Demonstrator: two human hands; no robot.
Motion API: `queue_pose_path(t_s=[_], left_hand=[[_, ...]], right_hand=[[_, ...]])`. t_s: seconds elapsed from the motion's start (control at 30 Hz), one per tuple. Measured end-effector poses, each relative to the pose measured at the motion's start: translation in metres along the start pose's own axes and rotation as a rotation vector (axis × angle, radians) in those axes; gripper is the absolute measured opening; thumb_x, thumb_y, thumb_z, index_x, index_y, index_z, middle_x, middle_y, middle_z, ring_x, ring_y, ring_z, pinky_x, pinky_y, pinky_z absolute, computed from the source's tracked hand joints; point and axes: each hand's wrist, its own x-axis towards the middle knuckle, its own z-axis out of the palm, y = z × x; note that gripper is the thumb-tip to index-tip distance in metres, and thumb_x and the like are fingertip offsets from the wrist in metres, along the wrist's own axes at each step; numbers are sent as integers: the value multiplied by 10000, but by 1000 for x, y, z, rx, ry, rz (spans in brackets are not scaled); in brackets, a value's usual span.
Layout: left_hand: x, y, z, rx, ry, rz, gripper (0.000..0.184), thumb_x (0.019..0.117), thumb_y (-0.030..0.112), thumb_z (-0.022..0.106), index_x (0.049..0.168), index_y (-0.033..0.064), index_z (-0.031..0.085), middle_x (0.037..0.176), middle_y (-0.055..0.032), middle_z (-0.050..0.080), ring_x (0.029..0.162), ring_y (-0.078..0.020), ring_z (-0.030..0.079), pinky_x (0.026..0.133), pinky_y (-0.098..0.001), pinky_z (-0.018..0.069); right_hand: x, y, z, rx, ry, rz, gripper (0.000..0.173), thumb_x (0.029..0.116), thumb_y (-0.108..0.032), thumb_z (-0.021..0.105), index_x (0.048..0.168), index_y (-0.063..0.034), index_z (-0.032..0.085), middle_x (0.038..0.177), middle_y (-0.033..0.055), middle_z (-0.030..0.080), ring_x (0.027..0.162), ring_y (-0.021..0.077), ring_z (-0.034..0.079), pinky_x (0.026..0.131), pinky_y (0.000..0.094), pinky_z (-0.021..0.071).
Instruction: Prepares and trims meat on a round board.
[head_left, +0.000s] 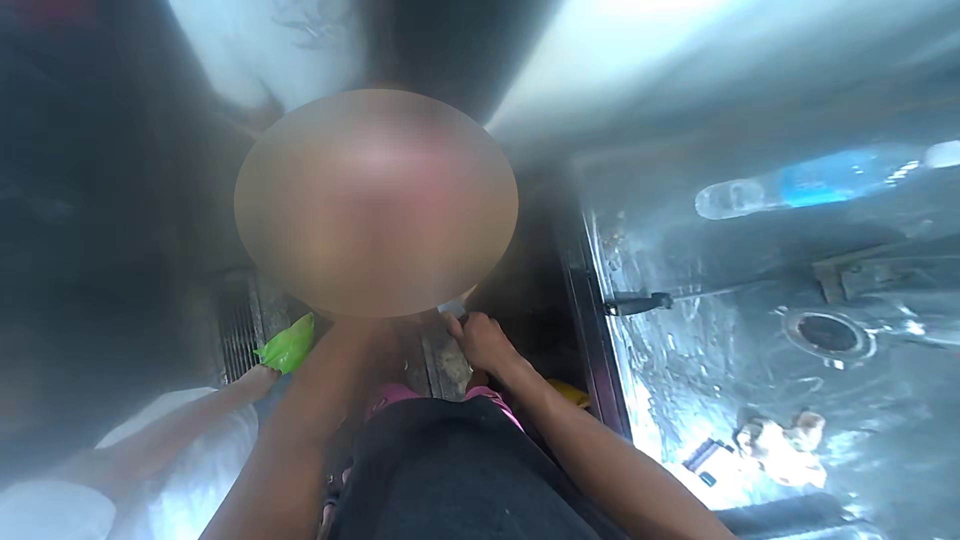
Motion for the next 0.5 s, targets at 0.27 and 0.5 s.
queue_pose_path(t_s=[0.27,0.5], left_hand=[[-7,8,-26,-61,-59,7,756,1036,669,208,1675,278,105,1738,-118,-63,1587,-411,-59,1230,-693,-1],[-25,9,-93,-296,-209,-64,791,1069,592,266,1667,118,57,1716,-197,-110,1579,-426,-97,1234,-661,-43]], right_hand=[[25,-49,-12,-23,-48,-131,659,1087,-577,317,1199,-2,619,1078,201,680,966,315,707,854,501,566],[26,-34,-9,10,-44,-198,636,1088,-566,339,1259,-11,600,1054,198,679,908,318,702,821,501,568]])
